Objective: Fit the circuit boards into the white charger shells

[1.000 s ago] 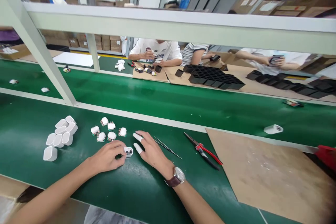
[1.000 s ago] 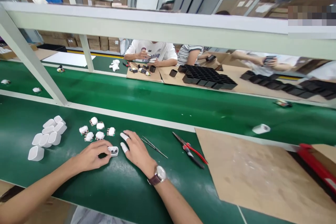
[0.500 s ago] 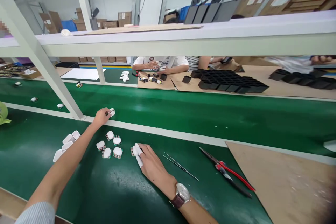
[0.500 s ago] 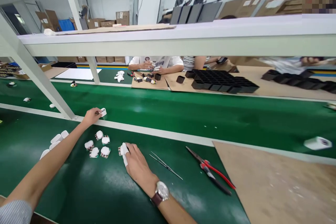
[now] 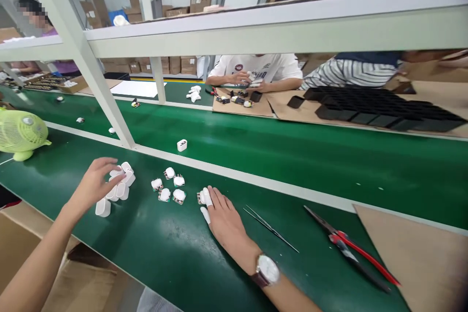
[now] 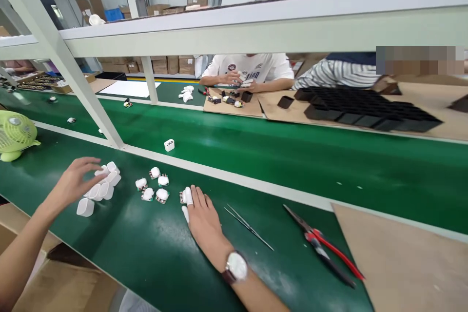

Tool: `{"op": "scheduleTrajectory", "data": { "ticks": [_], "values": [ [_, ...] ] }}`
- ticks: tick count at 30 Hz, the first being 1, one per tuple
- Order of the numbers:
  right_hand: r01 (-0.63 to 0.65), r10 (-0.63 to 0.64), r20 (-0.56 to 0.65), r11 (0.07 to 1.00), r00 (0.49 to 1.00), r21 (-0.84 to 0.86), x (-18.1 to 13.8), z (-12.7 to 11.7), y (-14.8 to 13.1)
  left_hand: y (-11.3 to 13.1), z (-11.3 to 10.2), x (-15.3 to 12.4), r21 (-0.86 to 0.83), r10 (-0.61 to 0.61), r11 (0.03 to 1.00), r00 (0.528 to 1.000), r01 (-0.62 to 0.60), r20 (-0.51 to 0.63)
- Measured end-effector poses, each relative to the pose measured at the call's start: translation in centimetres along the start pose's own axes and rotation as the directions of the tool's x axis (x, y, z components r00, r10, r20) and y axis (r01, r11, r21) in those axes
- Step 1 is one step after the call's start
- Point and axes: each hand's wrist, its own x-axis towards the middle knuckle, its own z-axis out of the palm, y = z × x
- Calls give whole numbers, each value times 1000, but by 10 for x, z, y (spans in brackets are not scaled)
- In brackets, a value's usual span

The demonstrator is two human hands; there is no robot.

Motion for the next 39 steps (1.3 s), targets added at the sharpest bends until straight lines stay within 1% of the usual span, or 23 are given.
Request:
{"op": "scheduleTrajectory", "data": {
  "ticks": [2,5,8,10,13,15,17,19,21,23,26,28,30,32,34,36,39],
  "values": [
    [13,-12,16,999,1000,-31,7,0,-9,-9,11,-25,100,80,991,994,-87,73],
    [56,-57,52,998,997,21,21,-4,-16,-15,32,-47,173,143,971,980,-166,139],
    [84,-88,81,995,993,61,29,-15,-9,-10,42,-53,157,192,965,974,-210,124],
    [85,-91,88,994,992,74,29,-25,1,2,42,-50,76,213,973,974,-219,83],
    [53,-60,68,993,996,105,24,-36,15,35,39,-42,-138,238,963,970,-230,41],
    [32,-37,41,992,998,121,22,-38,19,66,43,-36,-290,285,923,956,-255,66],
    [35,-38,21,990,999,136,20,-36,18,99,56,-31,-426,373,856,920,-293,116],
    [43,-44,3,987,999,153,18,-33,16,129,75,-28,-533,461,785,872,-316,161],
    [27,-23,-27,986,999,166,11,-35,13,150,98,-29,-599,502,741,844,-304,192],
    [-5,16,-59,984,998,175,0,-44,9,161,117,-34,-639,485,725,849,-255,211],
    [-18,50,-133,973,990,230,-21,-63,-2,163,136,-45,-687,402,713,883,-138,240],
    [28,27,-179,954,983,299,-31,-76,-14,162,142,-52,-718,360,695,888,-50,286],
    [90,-28,-188,940,982,331,-35,-85,-26,161,144,-58,-740,345,673,882,7,322],
    [139,-96,-157,948,983,287,-36,-89,-35,162,146,-61,-747,339,664,886,12,316],
    [162,-138,-119,962,983,222,-34,-88,-40,164,148,-62,-744,337,668,901,-25,273],
    [163,-148,-96,968,984,189,-32,-87,-40,165,149,-62,-723,331,687,917,-70,225],
    [140,-118,-113,968,987,207,-29,-87,-38,165,147,-60,-664,326,737,927,-127,185]
  ]
}}
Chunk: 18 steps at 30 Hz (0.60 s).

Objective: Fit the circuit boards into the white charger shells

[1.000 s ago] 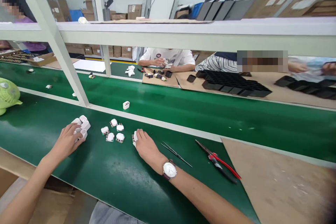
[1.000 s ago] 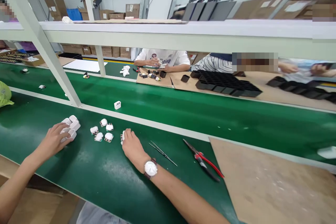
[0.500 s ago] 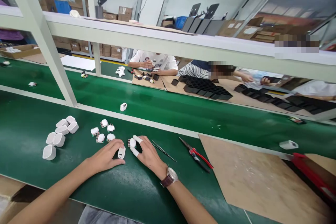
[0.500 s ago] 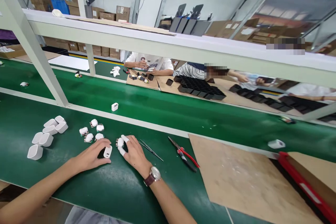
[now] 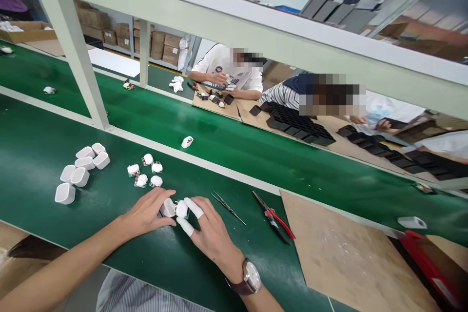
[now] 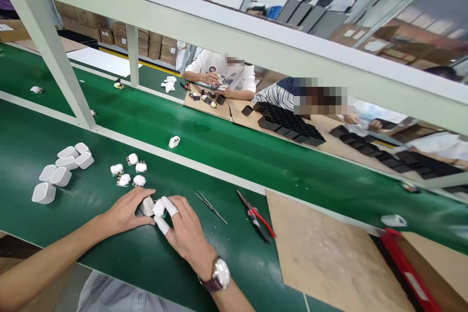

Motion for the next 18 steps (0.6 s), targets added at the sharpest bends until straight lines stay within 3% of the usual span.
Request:
{"op": "scheduleTrajectory", "data": {
  "ticks": [3,7,9,12,15,18],
  "values": [
    [-43,44,-30,998,999,46,1,-3,0,3,-8,2,20,9,1000,999,-9,31],
    [-98,107,-68,987,992,127,0,-7,-4,8,-14,5,-106,68,993,983,-50,170],
    [-103,116,-70,981,991,163,-1,-7,-9,9,-11,6,-142,83,988,980,-57,183],
    [-95,106,-56,981,993,170,-4,-2,-15,11,-1,6,-63,63,996,996,-59,59],
    [-68,77,-64,989,995,133,-6,6,-18,11,6,6,77,127,990,989,-121,-75],
    [-31,38,-61,994,997,107,-8,13,-18,11,7,7,165,186,973,973,-162,-139]
  ]
}}
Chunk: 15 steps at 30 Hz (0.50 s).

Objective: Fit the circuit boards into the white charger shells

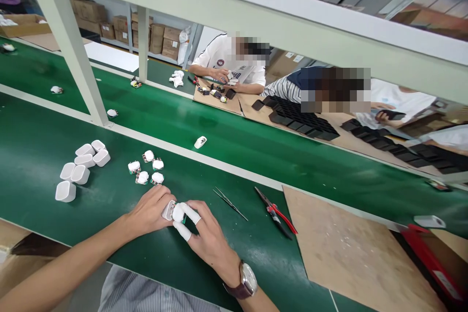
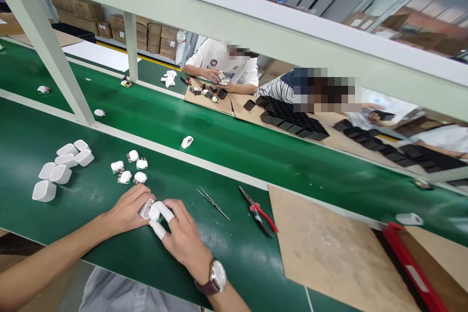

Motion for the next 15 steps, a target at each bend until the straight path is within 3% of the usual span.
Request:
{"op": "scheduleTrajectory", "data": {
  "ticks": [15],
  "values": [
    [32,-26,67,996,997,-85,7,3,-4,-5,3,-1,85,45,995,999,-44,-7]
  ]
}}
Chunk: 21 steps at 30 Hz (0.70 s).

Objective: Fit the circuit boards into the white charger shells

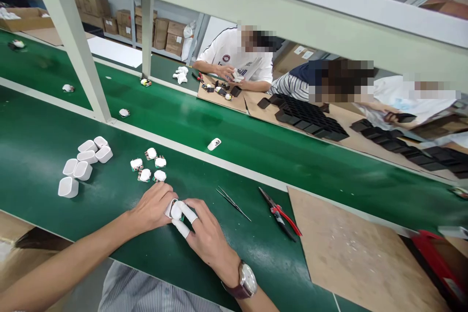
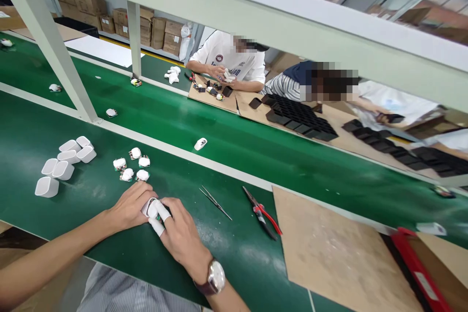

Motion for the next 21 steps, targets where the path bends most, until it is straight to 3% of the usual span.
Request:
{"op": "scheduleTrajectory", "data": {
  "ticks": [8,15,21],
  "values": [
    [-31,32,72,999,997,-17,-2,0,2,-4,5,-6,-30,-2,1000,998,4,63],
    [32,-32,14,999,999,6,-1,-1,0,-2,3,-5,-123,-9,992,994,22,109],
    [-15,11,101,999,995,37,1,9,5,-2,2,-4,-171,-13,984,982,45,186]
  ]
}}
